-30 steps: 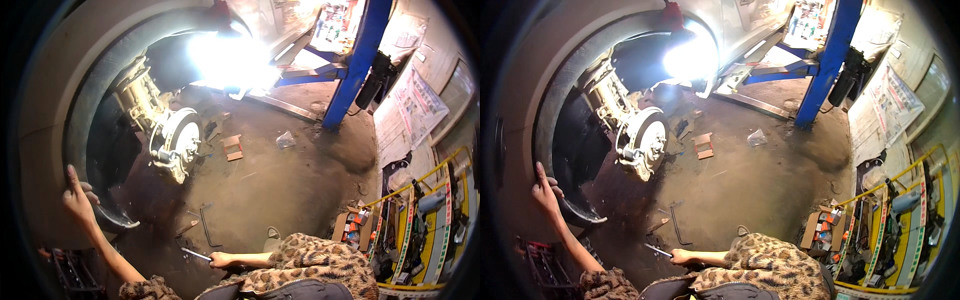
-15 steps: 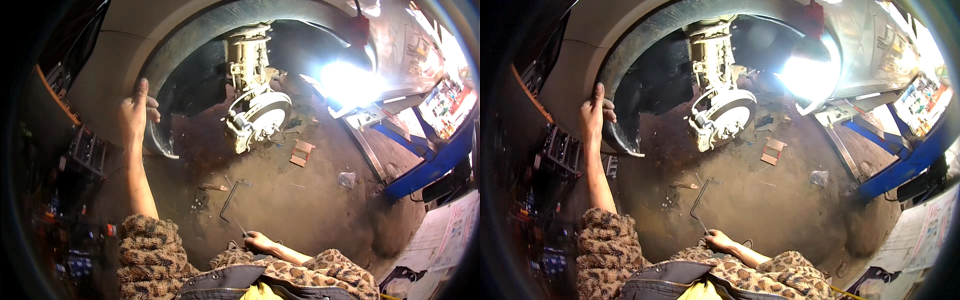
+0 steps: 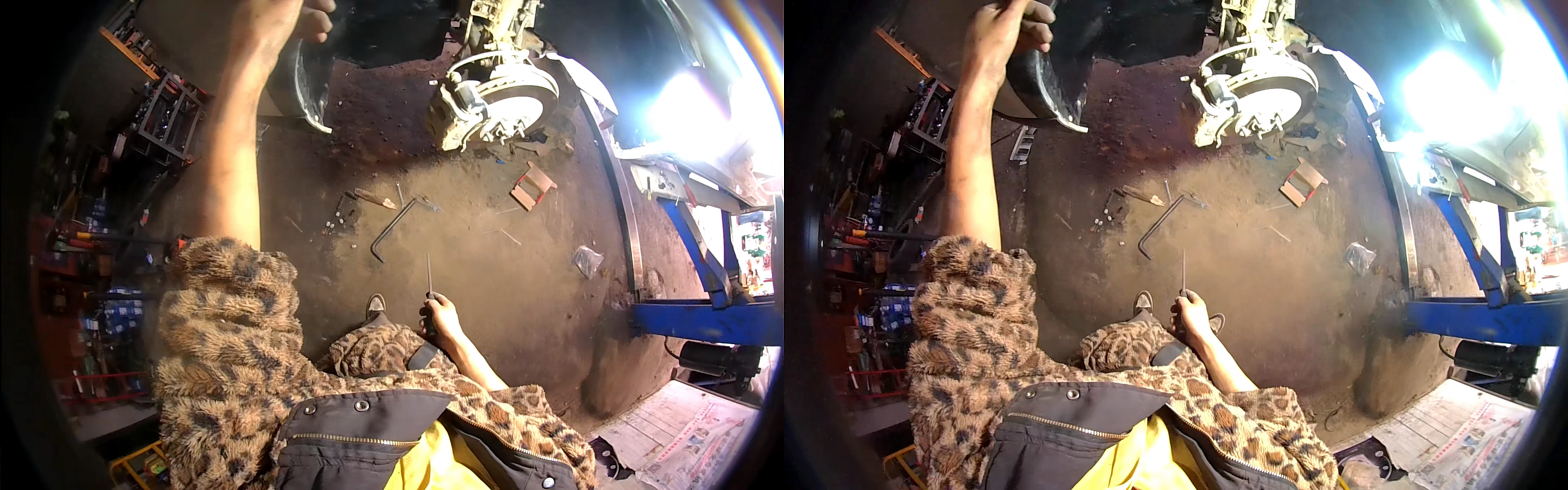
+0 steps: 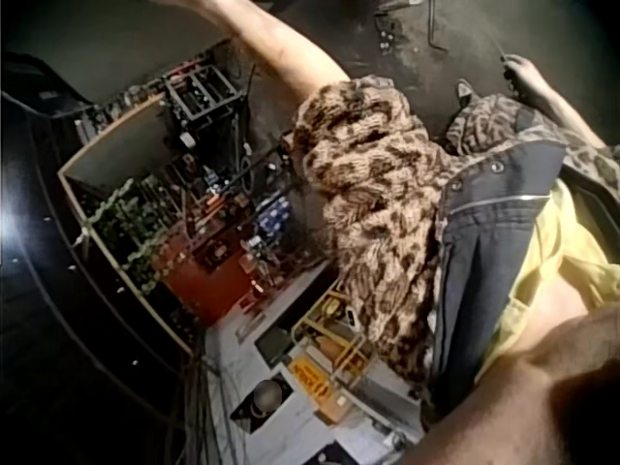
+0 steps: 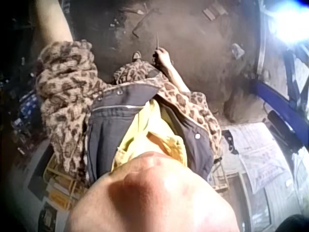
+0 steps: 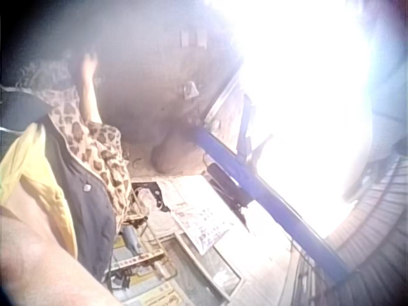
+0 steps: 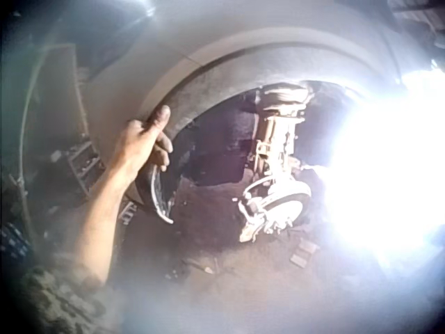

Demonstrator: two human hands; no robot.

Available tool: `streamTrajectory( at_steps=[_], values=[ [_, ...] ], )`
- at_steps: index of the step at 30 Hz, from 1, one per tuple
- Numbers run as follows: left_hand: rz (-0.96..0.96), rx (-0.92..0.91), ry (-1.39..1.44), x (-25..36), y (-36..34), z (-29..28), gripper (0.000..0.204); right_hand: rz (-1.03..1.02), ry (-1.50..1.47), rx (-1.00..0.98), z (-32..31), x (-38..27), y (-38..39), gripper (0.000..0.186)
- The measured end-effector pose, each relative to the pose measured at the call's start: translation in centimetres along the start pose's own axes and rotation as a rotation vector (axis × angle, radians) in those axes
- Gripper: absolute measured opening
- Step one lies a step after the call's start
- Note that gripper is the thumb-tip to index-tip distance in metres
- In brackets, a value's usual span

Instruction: The person uses a screwdriver to pry and fit a plastic wheel arch liner into the wheel well of a car. They repeatedly adjust the liner's position around the wheel opening and then move a tire nearby.

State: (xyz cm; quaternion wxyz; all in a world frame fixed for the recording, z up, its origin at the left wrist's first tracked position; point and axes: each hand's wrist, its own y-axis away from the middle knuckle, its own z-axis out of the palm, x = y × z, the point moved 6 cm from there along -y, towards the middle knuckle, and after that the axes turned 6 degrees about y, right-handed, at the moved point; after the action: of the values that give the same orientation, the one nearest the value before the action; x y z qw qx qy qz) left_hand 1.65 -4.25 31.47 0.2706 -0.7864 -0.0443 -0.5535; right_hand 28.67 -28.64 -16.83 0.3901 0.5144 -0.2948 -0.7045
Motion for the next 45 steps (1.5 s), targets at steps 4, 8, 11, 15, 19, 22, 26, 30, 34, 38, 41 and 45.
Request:
streamTrajectory(
  at_steps=[4, 8, 11, 15, 19, 22, 26, 30, 34, 38, 41, 45],
  values=[
    [0.056, -0.119, 0.162, -1.0, -1.7, 2.3, 0.065, -0.556, 0.268, -0.039, -0.1, -1.8, -1.0, 0.041],
    [0.026, -0.108, 0.333, 0.0, -1.2, 1.6, 0.066, -0.639, 0.262, -0.012, 7.3, -10.7, 10.5, 0.053],
    [-0.034, -0.103, 0.37, -0.2, -1.1, 0.9, 0.059, -1.067, 0.499, 0.147, 10.5, -16.6, 15.4, 0.051],
    [0.026, -0.086, 0.393, -1.1, -1.4, 1.5, 0.058, -1.321, 0.467, 0.273, 14.1, -22.2, 20.2, 0.042],
    [-0.016, -0.121, 0.473, -1.7, -1.0, 2.2, 0.059, -1.443, 0.512, 0.475, 16.5, -25.0, 23.0, 0.038],
    [0.001, -0.132, 0.577, -1.9, -0.6, 2.8, 0.054, -1.501, 0.501, 0.652, 17.3, -26.5, 25.7, 0.038],
    [-0.083, -0.17, 0.746, -2.8, -0.3, 3.8, 0.052, -1.514, 0.628, 0.907, 18.6, -28.7, 29.0, 0.037],
    [0.006, -0.127, 0.862, -2.3, -0.3, 3.8, 0.052, -1.523, 0.943, 1.111, 20.6, -29.8, 31.4, 0.04],
    [-0.166, -0.177, 0.875, -2.4, -0.1, 4.4, 0.056, -1.581, 0.995, 1.233, 21.7, -30.3, 32.9, 0.041],
    [-0.3, -0.143, 0.904, -2.8, 0.0, 4.8, 0.058, -1.535, 0.983, 1.301, 21.9, -30.9, 34.1, 0.041],
    [-0.179, -0.064, 0.899, -2.4, -0.1, 4.8, 0.058, -1.499, 0.986, 1.314, 21.6, -31.5, 34.6, 0.04],
    [-0.19, -0.011, 0.97, -2.1, 0.2, 5.2, 0.06, -1.558, 1.042, 1.327, 21.2, -32.1, 35.7, 0.038]
  ],
)
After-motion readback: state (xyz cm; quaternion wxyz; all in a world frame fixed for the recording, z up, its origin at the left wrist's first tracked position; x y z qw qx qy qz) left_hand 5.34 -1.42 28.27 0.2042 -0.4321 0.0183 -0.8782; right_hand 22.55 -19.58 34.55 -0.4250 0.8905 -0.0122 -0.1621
